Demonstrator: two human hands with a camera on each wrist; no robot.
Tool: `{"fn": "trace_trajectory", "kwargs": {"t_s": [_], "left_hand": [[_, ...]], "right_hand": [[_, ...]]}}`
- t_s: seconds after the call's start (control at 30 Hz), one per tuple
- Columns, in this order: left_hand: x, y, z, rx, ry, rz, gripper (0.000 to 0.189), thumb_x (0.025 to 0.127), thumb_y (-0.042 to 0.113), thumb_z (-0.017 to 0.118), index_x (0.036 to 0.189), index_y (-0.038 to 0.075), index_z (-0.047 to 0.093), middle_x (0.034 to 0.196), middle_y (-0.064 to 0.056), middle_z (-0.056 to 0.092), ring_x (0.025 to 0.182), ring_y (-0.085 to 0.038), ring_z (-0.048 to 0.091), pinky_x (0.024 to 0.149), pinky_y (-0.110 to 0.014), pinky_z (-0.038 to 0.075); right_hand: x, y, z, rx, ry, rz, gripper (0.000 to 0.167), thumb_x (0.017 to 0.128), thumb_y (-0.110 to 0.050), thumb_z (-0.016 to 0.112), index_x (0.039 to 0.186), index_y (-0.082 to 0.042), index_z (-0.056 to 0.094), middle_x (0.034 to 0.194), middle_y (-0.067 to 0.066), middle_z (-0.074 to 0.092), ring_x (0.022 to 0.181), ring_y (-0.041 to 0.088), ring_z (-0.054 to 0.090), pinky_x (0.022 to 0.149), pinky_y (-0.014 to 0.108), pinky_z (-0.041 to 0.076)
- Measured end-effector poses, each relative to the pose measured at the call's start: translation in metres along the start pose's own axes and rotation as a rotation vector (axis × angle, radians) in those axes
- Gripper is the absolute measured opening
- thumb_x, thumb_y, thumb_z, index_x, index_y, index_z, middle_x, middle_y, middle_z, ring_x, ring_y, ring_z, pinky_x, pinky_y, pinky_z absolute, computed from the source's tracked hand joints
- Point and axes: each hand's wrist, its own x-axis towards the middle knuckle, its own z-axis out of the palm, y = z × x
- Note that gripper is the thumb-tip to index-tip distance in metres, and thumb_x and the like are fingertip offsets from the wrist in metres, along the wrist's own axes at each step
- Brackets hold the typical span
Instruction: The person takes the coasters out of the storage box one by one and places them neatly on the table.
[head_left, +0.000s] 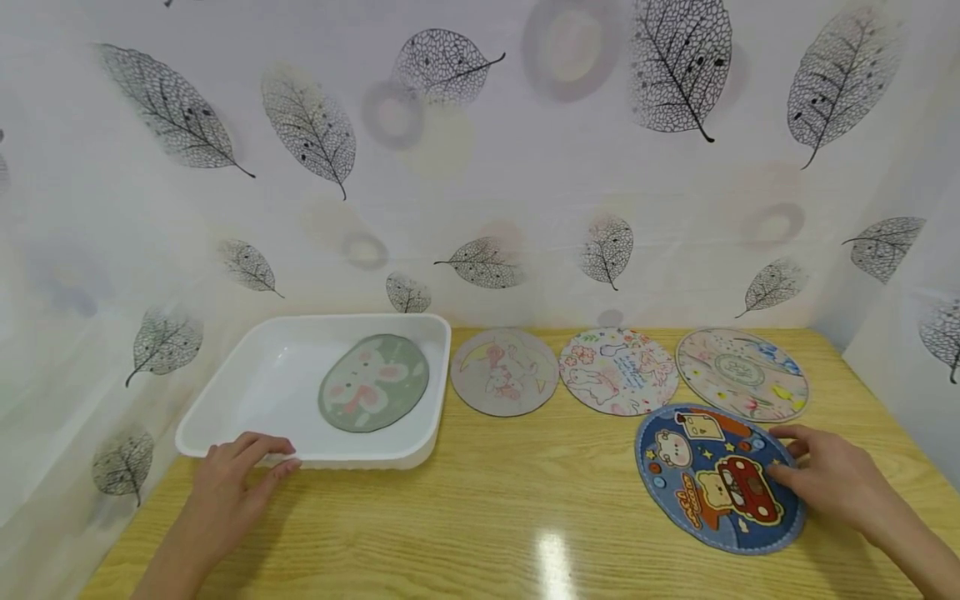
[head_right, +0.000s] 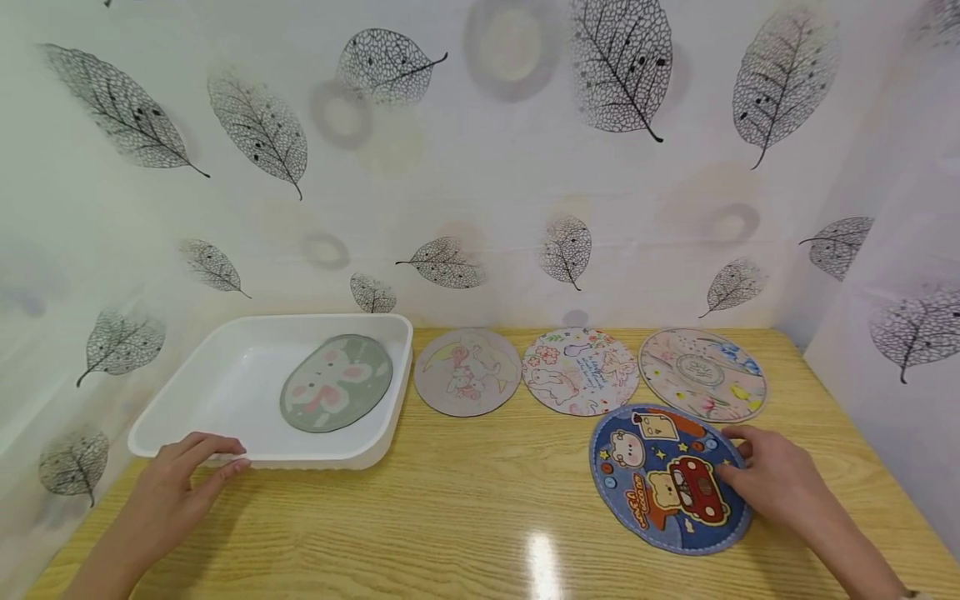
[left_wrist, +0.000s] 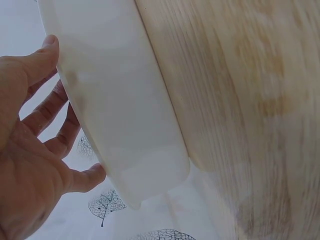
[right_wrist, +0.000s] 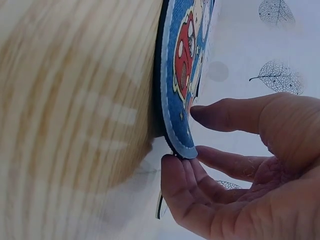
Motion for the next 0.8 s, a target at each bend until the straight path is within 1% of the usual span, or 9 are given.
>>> {"fn": "trace_trajectory", "kwargs": {"t_s": [0.27, 0.47, 0.6, 0.8], "left_hand": [[0.0006, 0.0013, -0.001, 0.003, -0.001, -0.001, 0.025, 0.073, 0.005, 0.087, 0.093, 0.015, 0.075, 0.091, 0.003, 0.072, 0.075, -0.022, 0.065, 0.07, -0.029, 0.034], [0.0013, 0.0006, -0.0015, -0.001, 0.007, 0.008, 0.028, 0.071, 0.004, 0.088, 0.092, 0.016, 0.074, 0.09, 0.003, 0.072, 0.076, -0.018, 0.064, 0.069, -0.03, 0.033], [0.0013, -0.0003, -0.0014, 0.0, 0.005, 0.001, 0.029, 0.07, 0.003, 0.088, 0.092, 0.016, 0.074, 0.09, 0.003, 0.072, 0.077, -0.017, 0.064, 0.068, -0.031, 0.032], [0.0004, -0.0013, -0.0007, 0.003, 0.004, -0.013, 0.029, 0.07, 0.004, 0.089, 0.092, 0.017, 0.075, 0.09, 0.003, 0.072, 0.078, -0.018, 0.065, 0.068, -0.032, 0.032]], "right_hand": [[-0.0022, -0.0026, -0.0015, -0.014, 0.002, -0.039, 0.055, 0.087, -0.022, 0.077, 0.122, 0.016, 0.059, 0.098, 0.033, 0.068, 0.086, 0.044, 0.067, 0.072, 0.057, 0.052], [-0.0014, -0.0037, -0.0011, -0.021, 0.026, -0.054, 0.052, 0.087, -0.02, 0.077, 0.119, 0.017, 0.061, 0.096, 0.033, 0.069, 0.087, 0.047, 0.067, 0.072, 0.058, 0.052], [-0.0001, -0.0036, 0.0003, -0.026, 0.039, -0.063, 0.049, 0.087, -0.019, 0.077, 0.116, 0.018, 0.062, 0.096, 0.033, 0.07, 0.088, 0.048, 0.067, 0.072, 0.058, 0.053], [0.0002, -0.004, 0.0014, -0.028, 0.04, -0.081, 0.045, 0.092, -0.019, 0.074, 0.114, 0.018, 0.065, 0.098, 0.035, 0.07, 0.09, 0.052, 0.067, 0.072, 0.059, 0.054]]}}
